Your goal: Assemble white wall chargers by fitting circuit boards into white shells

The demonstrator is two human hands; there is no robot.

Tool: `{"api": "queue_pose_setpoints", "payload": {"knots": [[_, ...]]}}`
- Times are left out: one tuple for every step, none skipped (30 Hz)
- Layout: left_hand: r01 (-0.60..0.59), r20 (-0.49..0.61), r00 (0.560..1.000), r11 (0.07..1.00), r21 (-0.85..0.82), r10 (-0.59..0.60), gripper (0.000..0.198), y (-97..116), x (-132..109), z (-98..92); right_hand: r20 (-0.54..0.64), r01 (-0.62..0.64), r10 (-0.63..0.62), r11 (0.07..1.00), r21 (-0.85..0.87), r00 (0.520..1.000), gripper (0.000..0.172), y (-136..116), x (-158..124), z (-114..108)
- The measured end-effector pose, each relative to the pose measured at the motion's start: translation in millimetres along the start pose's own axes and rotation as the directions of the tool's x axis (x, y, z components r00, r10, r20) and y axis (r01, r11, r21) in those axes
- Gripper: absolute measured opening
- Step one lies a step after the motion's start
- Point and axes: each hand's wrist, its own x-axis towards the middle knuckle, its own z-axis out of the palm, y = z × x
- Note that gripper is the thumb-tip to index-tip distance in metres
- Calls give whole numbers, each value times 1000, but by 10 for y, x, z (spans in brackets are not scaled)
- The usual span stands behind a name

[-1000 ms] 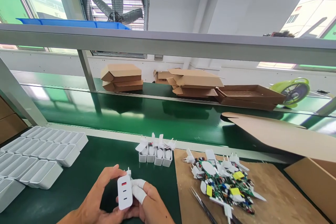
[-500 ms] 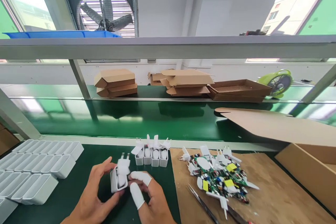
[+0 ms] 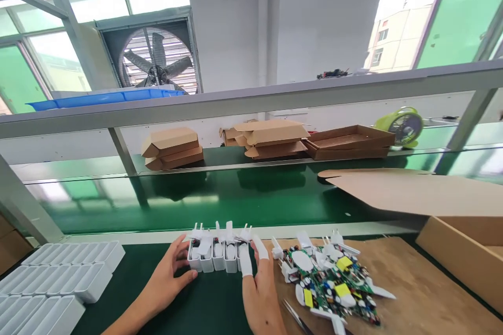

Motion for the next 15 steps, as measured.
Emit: {"api": "queue_pose_setpoints", "payload": {"knots": [[-23, -16, 1000, 998, 53, 24, 75, 14, -22, -78, 13, 27, -27, 999, -25, 1000, 53, -79, -7, -31], [-46, -39, 998, 992, 116, 51, 72, 28, -47, -199, 35, 74, -72, 996, -53, 997, 56, -172, -15, -66], [-68, -68, 994, 981, 183, 81, 67, 42, -74, -359, 65, 136, -131, 988, -69, 989, 59, -270, -26, -103], [-86, -100, 988, 964, 253, 115, 60, 56, -103, -552, 103, 199, -190, 976, -85, 976, 62, -369, -39, -138], [-103, -133, 979, 942, 321, 152, 51, 66, -135, -769, 131, 253, -239, 962, -100, 962, 64, -465, -55, -169], [-110, -168, 968, 916, 386, 187, 39, 70, -170, -998, 158, 295, -276, 948, -117, 948, 66, -552, -73, -192], [-106, -202, 956, 891, 442, 214, 31, 67, -208, -1229, 174, 328, -303, 934, -141, 937, 68, -630, -92, -209], [-96, -231, 944, 868, 487, 234, 29, 55, -251, -1450, 186, 357, -326, 919, -168, 927, 70, -695, -108, -219], [-85, -248, 933, 828, 554, 262, 34, 37, -299, -1652, 210, 393, -353, 898, -196, 912, 71, -747, -121, -223], [-63, -241, 913, 699, 713, 329, 43, 17, -357, -1830, 226, 432, -385, 874, -221, 895, 72, -786, -128, -226], [-23, -217, 912, 570, 821, 349, 49, 0, -426, -1979, 247, 467, -412, 850, -242, 877, 72, -814, -130, -228], [11, -184, 927, 467, 884, 327, 50, -11, -507, -2100, 266, 499, -436, 827, -259, 860, 71, -833, -127, -231], [42, -157, 945, 371, 928, 287, 48, -13, -598, -2193, 280, 525, -456, 806, -272, 845, 70, -847, -119, -236], [66, -140, 964, 306, 950, 227, 42, -6, -697, -2261, 289, 537, -463, 795, -283, 838, 70, -856, -109, -243], [82, -128, 979, 266, 960, 161, 34, 7, -798, -2308, 297, 538, -460, 791, -292, 837, 69, -865, -97, -249]]}}
